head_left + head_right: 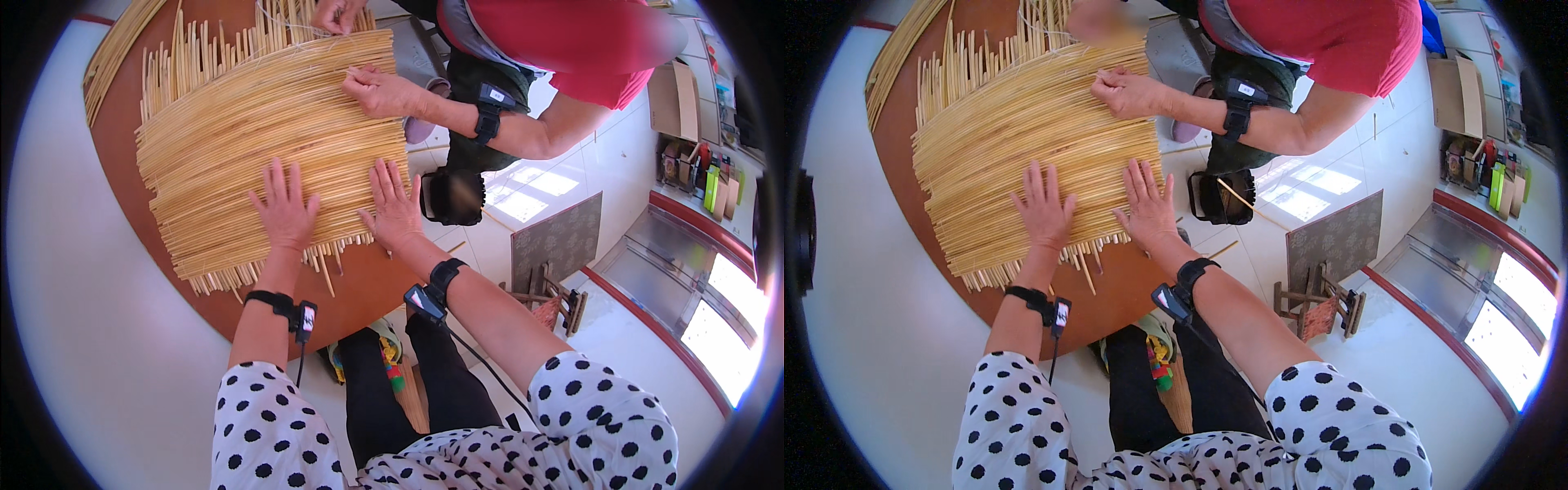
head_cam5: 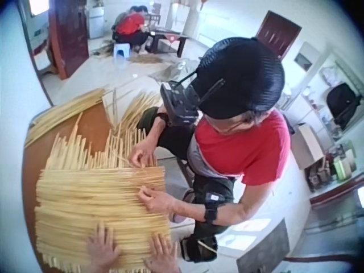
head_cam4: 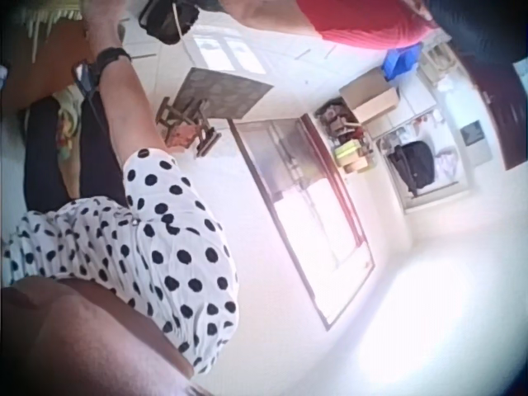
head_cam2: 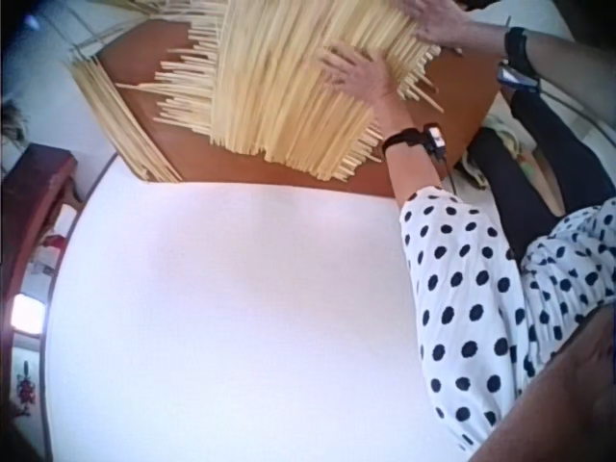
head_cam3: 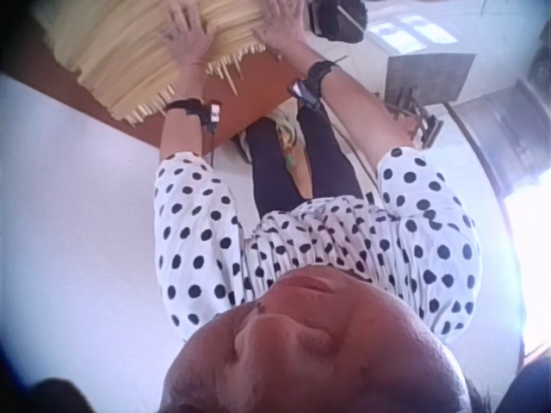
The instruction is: Arranging and securing long bamboo sticks side-by-side to create a mat.
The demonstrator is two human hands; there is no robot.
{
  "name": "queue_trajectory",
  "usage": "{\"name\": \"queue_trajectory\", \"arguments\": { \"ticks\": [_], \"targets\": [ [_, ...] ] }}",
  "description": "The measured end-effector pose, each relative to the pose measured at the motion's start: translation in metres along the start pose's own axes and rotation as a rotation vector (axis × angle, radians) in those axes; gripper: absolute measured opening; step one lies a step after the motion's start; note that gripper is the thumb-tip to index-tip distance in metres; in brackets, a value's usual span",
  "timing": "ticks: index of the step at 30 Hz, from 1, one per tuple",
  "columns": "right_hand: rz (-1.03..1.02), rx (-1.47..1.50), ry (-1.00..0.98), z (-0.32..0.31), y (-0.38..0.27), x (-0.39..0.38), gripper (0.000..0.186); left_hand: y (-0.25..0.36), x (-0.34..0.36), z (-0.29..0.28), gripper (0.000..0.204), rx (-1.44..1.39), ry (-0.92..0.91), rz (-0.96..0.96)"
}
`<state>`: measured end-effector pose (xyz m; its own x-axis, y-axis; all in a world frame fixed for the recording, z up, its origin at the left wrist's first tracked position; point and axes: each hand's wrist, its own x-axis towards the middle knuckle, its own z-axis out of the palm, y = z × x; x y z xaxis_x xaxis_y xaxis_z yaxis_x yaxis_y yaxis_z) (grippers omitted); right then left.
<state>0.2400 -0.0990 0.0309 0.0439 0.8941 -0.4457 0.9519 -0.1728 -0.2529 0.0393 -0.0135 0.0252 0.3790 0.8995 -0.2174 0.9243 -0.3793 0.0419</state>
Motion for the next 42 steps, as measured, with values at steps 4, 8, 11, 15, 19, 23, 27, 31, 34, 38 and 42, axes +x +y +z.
{"name": "queue_trajectory", "arguments": {
  "ticks": [4, 8, 11, 15, 19, 23, 27, 31, 34, 38, 42],
  "targets": [
    [-0.005, 0.048, 0.006, 0.011, 0.001, 0.001, 0.085, 0.035, -0.01, 0.015, 0.079, -0.143, 0.004, 0.19],
    [-0.016, 0.093, 0.048, -0.001, 0.02, -0.011, 0.084, 0.068, -0.007, 0.001, 0.077, -0.064, 0.001, 0.182],
    [-0.027, 0.119, 0.073, -0.01, 0.035, -0.022, 0.083, 0.085, -0.012, -0.005, 0.076, -0.074, 0.019, 0.181],
    [-0.044, 0.083, 0.014, -0.023, 0.044, -0.033, 0.079, 0.093, -0.017, -0.011, 0.077, -0.077, -0.027, 0.163],
    [-0.05, 0.073, -0.093, -0.037, 0.048, -0.048, 0.076, 0.091, -0.013, -0.018, 0.077, -0.06, -0.042, 0.166],
    [-0.105, 0.082, -0.072, -0.041, 0.069, -0.085, 0.078, 0.1, -0.014, -0.026, 0.077, -0.062, -0.04, 0.154],
    [-0.079, 0.089, -0.125, -0.053, 0.073, -0.135, 0.075, 0.1, -0.025, -0.033, 0.076, -0.07, -0.062, 0.136],
    [-0.042, 0.154, -0.085, -0.065, 0.07, -0.154, 0.076, 0.103, -0.033, -0.039, 0.076, -0.069, -0.078, 0.128],
    [0.043, 0.228, -0.229, -0.084, 0.056, -0.134, 0.074, 0.1, -0.036, -0.041, 0.075, -0.05, -0.083, 0.12],
    [0.082, 0.171, -0.208, -0.073, 0.052, -0.117, 0.077, 0.103, -0.037, -0.043, 0.074, -0.061, -0.063, 0.114],
    [0.04, 0.134, -0.246, -0.055, 0.048, -0.131, 0.076, 0.099, -0.044, -0.04, 0.074, -0.075, -0.043, 0.115]
  ]
}}
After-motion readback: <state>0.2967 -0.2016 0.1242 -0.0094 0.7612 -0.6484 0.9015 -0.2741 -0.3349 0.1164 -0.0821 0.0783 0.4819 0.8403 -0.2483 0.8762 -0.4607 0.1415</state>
